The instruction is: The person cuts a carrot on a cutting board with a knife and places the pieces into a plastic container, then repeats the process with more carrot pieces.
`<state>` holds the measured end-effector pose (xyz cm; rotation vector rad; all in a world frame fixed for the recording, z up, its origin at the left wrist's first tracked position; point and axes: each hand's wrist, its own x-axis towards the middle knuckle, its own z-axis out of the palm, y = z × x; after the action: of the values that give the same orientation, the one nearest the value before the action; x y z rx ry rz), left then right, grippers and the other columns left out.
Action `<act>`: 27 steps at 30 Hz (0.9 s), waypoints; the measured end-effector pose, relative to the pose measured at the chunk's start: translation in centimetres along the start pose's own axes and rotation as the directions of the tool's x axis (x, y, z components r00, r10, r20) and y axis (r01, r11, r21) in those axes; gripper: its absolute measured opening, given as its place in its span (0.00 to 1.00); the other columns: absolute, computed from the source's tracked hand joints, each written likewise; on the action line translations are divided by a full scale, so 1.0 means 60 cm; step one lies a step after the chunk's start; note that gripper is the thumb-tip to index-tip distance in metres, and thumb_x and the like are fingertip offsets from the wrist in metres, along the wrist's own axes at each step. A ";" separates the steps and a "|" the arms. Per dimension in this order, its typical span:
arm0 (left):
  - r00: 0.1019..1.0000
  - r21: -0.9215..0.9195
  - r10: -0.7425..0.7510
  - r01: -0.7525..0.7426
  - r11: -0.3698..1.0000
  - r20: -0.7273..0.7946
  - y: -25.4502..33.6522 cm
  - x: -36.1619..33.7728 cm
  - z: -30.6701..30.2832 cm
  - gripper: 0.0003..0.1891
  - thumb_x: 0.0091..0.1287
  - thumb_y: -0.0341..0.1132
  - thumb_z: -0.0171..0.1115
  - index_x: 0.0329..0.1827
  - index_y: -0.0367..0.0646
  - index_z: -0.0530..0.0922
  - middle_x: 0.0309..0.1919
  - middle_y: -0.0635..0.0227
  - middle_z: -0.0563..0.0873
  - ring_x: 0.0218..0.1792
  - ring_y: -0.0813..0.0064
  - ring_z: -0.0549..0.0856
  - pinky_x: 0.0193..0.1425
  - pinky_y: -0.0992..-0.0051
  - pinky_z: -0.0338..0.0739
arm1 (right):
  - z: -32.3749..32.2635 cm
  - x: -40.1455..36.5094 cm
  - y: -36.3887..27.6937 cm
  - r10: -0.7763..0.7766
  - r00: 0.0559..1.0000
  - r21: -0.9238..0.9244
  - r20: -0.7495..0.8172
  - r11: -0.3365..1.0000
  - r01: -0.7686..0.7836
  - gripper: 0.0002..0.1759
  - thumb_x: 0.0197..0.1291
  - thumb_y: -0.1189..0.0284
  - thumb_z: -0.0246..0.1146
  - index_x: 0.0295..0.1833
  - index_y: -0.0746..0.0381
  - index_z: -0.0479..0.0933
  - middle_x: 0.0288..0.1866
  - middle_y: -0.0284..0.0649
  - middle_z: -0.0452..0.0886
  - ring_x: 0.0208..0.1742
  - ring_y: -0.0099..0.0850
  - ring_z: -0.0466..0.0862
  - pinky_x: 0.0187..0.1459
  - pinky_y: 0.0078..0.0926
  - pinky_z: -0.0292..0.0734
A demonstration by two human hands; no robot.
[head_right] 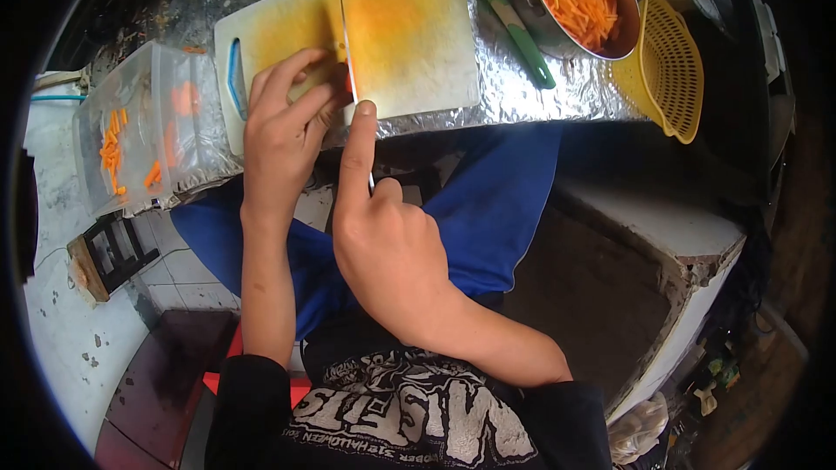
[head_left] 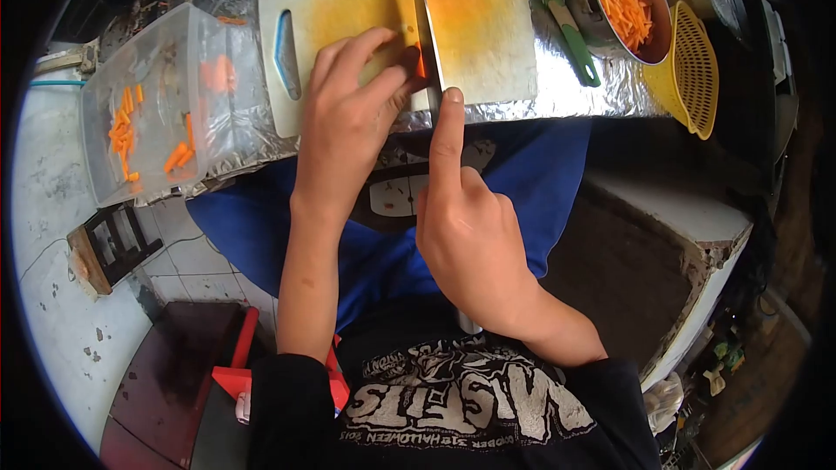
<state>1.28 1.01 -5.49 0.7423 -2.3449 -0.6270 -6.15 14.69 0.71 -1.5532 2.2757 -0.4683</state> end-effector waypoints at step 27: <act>0.999 0.034 0.000 0.002 0.999 -0.039 0.004 -0.001 0.010 0.13 0.62 0.32 0.73 0.51 0.44 0.88 0.56 0.61 0.83 0.57 0.56 0.80 0.62 0.60 0.77 | -0.017 0.096 0.061 0.015 0.982 0.198 -0.191 0.980 0.024 0.43 0.62 0.77 0.62 0.78 0.80 0.50 0.20 0.58 0.80 0.24 0.57 0.84 0.27 0.51 0.80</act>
<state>0.84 1.37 -5.80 0.7644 -2.3250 -0.5691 -11.59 10.68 -0.60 -1.4689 2.2808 -0.8532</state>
